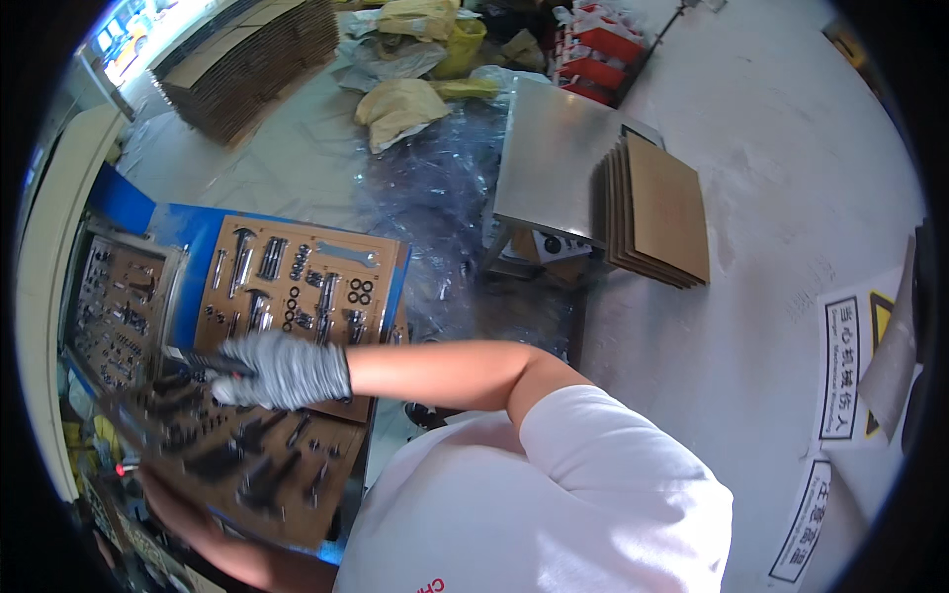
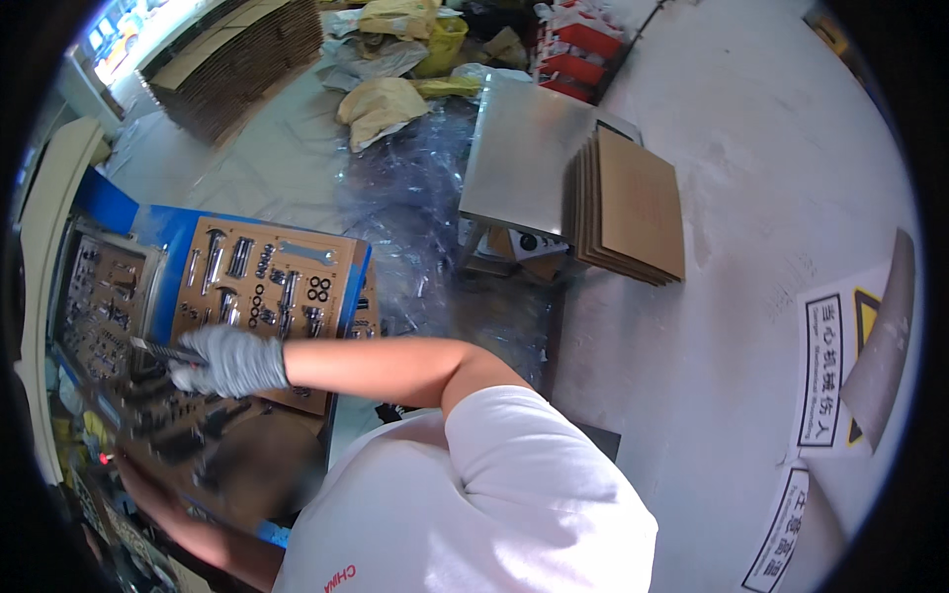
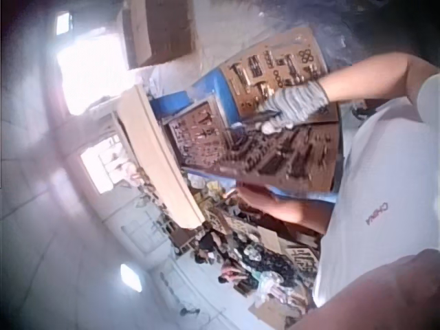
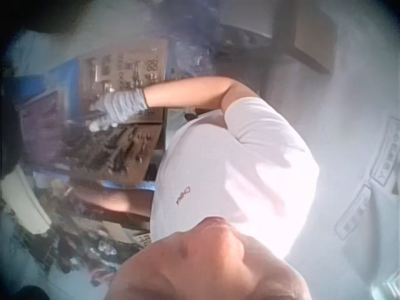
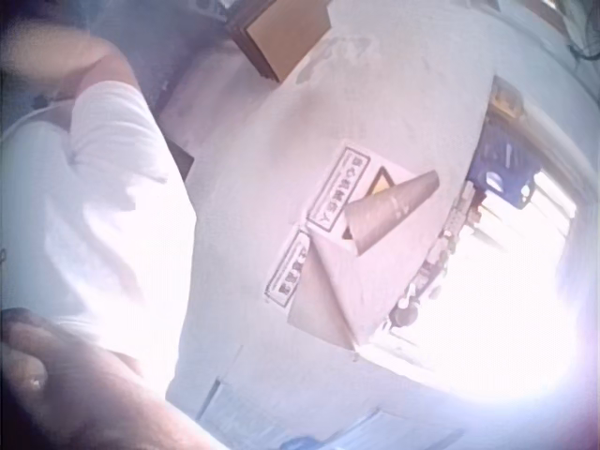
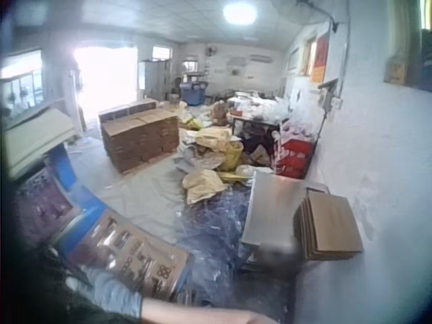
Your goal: The person arranges lock cylinders and hardware on a cardboard backing, covers them with a plastic sheet, and places the assembly into a heat-sealing machine. The person then closes the machine, seals the package, removes it, and repeats the process with additional sets of hardware.
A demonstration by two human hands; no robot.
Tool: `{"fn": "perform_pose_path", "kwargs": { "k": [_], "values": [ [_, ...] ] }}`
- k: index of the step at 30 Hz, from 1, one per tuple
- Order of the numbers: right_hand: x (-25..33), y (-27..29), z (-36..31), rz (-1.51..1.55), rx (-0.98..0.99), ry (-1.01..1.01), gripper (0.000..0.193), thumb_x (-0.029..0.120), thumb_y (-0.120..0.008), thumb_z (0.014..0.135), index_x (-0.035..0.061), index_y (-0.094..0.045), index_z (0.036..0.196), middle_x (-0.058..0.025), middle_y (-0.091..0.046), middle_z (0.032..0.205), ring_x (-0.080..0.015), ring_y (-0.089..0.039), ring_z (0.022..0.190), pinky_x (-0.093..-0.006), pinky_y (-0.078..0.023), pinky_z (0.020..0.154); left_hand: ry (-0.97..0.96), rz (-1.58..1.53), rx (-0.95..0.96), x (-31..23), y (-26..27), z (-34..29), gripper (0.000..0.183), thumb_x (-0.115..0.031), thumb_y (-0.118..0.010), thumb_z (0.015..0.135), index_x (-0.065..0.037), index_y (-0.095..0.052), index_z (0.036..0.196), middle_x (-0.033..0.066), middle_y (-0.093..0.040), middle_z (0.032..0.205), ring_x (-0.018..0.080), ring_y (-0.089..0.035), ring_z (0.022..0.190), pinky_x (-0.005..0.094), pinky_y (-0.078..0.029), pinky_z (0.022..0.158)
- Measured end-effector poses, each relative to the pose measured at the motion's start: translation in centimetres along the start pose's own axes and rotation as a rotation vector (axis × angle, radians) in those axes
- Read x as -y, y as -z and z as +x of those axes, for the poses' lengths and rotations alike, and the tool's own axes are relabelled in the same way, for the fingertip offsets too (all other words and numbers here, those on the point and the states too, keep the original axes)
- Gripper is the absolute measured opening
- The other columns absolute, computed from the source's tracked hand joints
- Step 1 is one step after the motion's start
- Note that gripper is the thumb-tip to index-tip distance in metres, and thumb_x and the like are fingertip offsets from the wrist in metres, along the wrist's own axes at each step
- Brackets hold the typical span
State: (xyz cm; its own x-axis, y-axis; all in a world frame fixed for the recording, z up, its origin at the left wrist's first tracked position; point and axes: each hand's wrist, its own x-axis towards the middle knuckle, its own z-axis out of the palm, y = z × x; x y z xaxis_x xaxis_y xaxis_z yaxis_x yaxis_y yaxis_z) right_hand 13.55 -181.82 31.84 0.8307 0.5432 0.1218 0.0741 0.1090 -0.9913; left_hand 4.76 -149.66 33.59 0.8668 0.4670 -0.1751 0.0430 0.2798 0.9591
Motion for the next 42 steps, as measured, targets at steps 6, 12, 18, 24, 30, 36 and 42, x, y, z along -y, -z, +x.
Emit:
{"fn": "perform_pose_path", "kwargs": {
  "k": [6,12,18,24,30,36,42],
  "values": [
    [-1.3,13.0,5.8,-0.327,-0.07,-0.103,0.049,0.047,-0.07,0.092,0.0028,-0.071,0.112,-0.0173,-0.073,0.084,-0.0193,-0.072,0.072,-0.0364,-0.057,0.065,0.028,1.388,-0.099,14.2,-1.0,4.6,0.047,-0.05,-0.056,0.103,-0.005,-0.064,0.113,0.0105,-0.071,0.093,0.0194,-0.068,0.073,0.0367,-0.053,0.06],
    [-11.9,16.3,5.0,-0.426,-0.354,-0.241,0.035,0.032,-0.073,0.089,0.0004,-0.07,0.104,-0.0142,-0.07,0.08,-0.0201,-0.066,0.073,-0.0356,-0.054,0.072,-0.198,0.617,-0.208,20.1,-5.7,0.2,0.034,-0.029,-0.054,0.107,0.003,-0.056,0.118,0.0125,-0.068,0.096,0.0181,-0.064,0.09,0.0332,-0.051,0.082],
    [-13.7,20.4,7.9,-0.53,-0.367,-0.27,0.03,0.03,-0.075,0.088,0.0049,-0.073,0.104,-0.0149,-0.07,0.08,-0.0251,-0.065,0.071,-0.0387,-0.054,0.073,-0.032,0.581,-0.169,18.5,-8.9,0.7,0.029,-0.026,-0.055,0.107,0.002,-0.055,0.116,0.0077,-0.068,0.093,0.0168,-0.063,0.085,0.0331,-0.052,0.078],
    [-13.7,20.7,3.3,-0.786,-0.738,-0.199,0.036,0.038,-0.073,0.089,0.0056,-0.072,0.107,-0.016,-0.071,0.088,-0.033,-0.068,0.08,-0.04,-0.054,0.077,-0.285,0.997,-0.287,15.7,-7.8,7.2,0.031,-0.03,-0.063,0.101,-0.002,-0.06,0.113,0.0175,-0.065,0.107,0.0321,-0.063,0.099,0.0425,-0.05,0.09],
    [-15.1,11.4,-9.3,0.077,-1.114,-0.134,0.051,0.025,-0.065,0.102,0.0026,-0.05,0.146,-0.0095,-0.068,0.119,-0.0178,-0.063,0.1,-0.0374,-0.052,0.09,-0.338,1.058,0.203,15.4,-15.6,28.3,0.068,-0.051,-0.053,0.103,0.006,-0.047,0.141,0.0274,-0.06,0.133,0.0387,-0.058,0.124,0.0438,-0.044,0.104],
    [-14.4,9.0,-12.4,0.046,-0.86,-0.716,0.069,0.041,-0.067,0.099,0.0014,-0.045,0.151,-0.0194,-0.066,0.11,-0.0184,-0.06,0.092,-0.0357,-0.052,0.087,-0.25,1.564,0.446,15.6,-20.8,28.8,0.073,-0.06,-0.032,0.105,0.003,-0.066,0.124,0.0287,-0.064,0.127,0.0472,-0.056,0.124,0.0512,-0.044,0.101],
    [-10.8,21.4,-25.7,-0.026,-0.97,-0.5,0.056,0.029,-0.069,0.098,0.0024,-0.052,0.144,-0.0086,-0.066,0.111,-0.0153,-0.057,0.096,-0.0309,-0.05,0.09,-0.146,1.112,0.515,18.0,-29.5,11.9,0.055,-0.045,-0.045,0.107,0.007,-0.064,0.101,0.0264,-0.065,0.098,0.0381,-0.061,0.09,0.0437,-0.047,0.085]
  ]
}}
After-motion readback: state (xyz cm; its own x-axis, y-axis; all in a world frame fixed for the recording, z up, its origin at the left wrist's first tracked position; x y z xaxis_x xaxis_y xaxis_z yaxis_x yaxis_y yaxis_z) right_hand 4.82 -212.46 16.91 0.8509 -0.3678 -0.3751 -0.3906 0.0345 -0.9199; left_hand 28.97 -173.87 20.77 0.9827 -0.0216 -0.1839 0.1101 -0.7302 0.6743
